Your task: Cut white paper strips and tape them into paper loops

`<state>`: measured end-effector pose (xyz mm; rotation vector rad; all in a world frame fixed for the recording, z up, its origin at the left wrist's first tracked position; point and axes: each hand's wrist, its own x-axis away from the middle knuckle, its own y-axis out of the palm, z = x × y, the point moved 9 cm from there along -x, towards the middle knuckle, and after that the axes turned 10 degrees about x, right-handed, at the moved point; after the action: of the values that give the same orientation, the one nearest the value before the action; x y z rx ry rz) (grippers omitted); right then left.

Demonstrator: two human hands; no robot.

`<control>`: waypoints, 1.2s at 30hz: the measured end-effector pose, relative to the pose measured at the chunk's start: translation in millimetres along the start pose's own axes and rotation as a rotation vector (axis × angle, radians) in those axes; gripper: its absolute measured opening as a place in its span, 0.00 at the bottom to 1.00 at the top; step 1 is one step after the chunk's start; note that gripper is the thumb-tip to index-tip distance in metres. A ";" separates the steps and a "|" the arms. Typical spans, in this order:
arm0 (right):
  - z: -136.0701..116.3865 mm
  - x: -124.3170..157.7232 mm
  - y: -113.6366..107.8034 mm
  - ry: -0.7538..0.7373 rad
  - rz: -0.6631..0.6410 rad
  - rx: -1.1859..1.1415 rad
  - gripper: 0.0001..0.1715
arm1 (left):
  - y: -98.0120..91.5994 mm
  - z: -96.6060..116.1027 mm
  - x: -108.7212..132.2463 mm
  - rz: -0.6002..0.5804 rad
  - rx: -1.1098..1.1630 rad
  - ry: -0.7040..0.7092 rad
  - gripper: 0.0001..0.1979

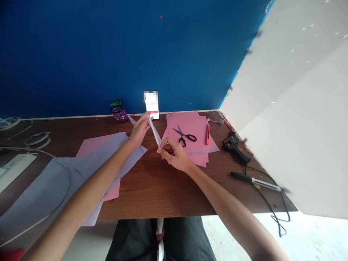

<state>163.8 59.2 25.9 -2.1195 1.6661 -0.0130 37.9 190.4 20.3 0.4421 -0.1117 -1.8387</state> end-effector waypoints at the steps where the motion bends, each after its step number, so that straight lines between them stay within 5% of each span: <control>1: 0.6 0.2 2.5 -0.001 -0.021 0.011 0.09 | 1.9 0.2 0.8 -0.007 0.020 0.004 0.21; 10: -1.0 2.4 13.0 -0.057 -0.090 0.091 0.06 | 14.9 3.7 2.4 0.001 0.212 0.013 0.18; 19: -3.8 2.3 11.4 -0.111 -0.072 0.191 0.04 | 2.3 3.6 3.0 0.080 0.279 0.033 0.16; 25: -12.2 4.7 15.4 -0.275 -0.032 0.403 0.01 | 6.7 4.5 3.3 0.085 0.320 0.035 0.16; 30: -19.0 9.6 23.2 -0.422 0.008 0.567 0.05 | 13.9 3.9 4.9 0.042 0.272 0.028 0.17; 36: -16.2 8.8 12.7 -0.308 0.082 0.554 0.03 | 3.3 3.0 3.9 0.045 0.070 0.048 0.19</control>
<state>150.0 43.4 33.9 -1.5516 1.3685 -0.1052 38.9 185.2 23.1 0.5287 -0.1525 -1.7831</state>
